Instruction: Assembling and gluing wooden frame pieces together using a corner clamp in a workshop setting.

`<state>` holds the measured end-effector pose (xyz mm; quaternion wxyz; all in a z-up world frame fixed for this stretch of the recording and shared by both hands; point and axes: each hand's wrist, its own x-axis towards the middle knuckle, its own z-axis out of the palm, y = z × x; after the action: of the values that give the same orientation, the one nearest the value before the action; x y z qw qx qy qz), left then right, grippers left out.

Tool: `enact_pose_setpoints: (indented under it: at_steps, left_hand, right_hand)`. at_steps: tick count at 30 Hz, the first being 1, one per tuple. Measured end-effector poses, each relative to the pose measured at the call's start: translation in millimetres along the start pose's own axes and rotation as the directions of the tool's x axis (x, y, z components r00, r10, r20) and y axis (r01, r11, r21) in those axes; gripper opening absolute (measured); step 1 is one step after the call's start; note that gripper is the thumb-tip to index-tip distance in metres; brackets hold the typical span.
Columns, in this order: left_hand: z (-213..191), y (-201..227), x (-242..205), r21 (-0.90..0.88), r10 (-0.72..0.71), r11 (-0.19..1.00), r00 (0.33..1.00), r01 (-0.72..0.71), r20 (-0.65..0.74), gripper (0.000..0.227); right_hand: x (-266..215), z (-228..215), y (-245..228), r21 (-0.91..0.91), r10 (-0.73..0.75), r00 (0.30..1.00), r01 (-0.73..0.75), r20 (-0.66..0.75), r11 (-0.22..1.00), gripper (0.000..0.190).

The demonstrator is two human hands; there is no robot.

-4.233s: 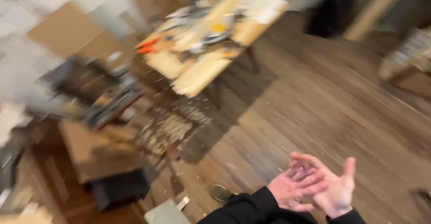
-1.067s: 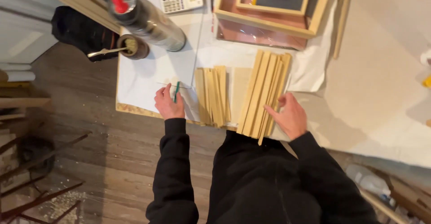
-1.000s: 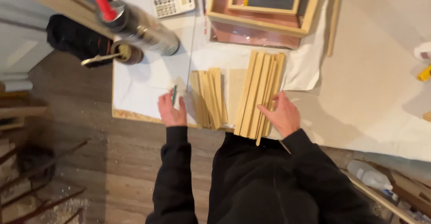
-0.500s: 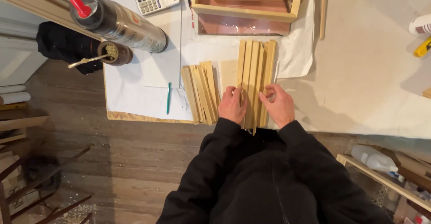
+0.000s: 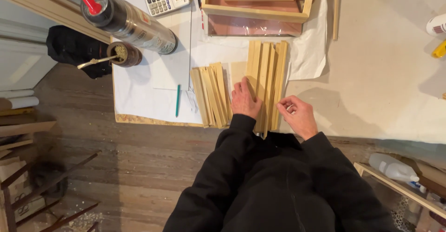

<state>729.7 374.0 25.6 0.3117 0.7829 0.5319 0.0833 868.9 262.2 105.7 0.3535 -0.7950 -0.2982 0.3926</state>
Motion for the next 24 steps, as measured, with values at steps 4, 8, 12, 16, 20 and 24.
enact_pose_setpoints:
  at_steps: [4, 8, 12, 16, 20, 24]
  left_hand:
    - [7.4, -2.4, 1.6, -0.008, -0.081, 0.997, 0.996, 0.081, -0.037, 0.097]
    - [9.2, -5.3, 1.1, -0.031, -0.093, 0.995, 0.987, 0.09, -0.128, 0.092]
    - [-28.5, 35.9, -16.2, -0.312, -0.1, 0.947, 0.994, 0.083, -0.041, 0.084]
    - [-48.2, 87.9, -41.0, -0.631, 0.109, 0.776, 0.986, -0.003, 0.129, 0.079]
    - [-63.7, 55.7, -54.4, -0.606, -0.014, 0.794, 0.997, 0.056, 0.075, 0.065]
    - [-52.2, -42.1, -47.8, -0.251, -0.233, 0.954, 0.935, 0.166, -0.268, 0.044]
  right_hand:
    - [-8.3, -10.2, -3.5, 0.112, 0.113, 0.99, -0.122, 0.085, 0.986, 0.019]
    - [4.8, -7.4, 19.3, 0.227, 0.073, 0.982, -0.112, 0.176, 0.967, 0.022]
    - [15.8, -9.3, -7.8, 0.551, -0.034, 0.947, -0.157, 0.32, 0.82, 0.037]
    - [23.5, -25.0, -4.2, 0.682, 0.012, 0.91, -0.319, 0.414, 0.658, 0.043]
    - [23.7, -69.3, 56.1, 0.7, 0.028, 0.938, -0.279, 0.346, 0.657, 0.038]
    - [26.6, -105.9, 129.9, 0.45, 0.109, 0.994, -0.106, 0.02, 0.887, 0.028]
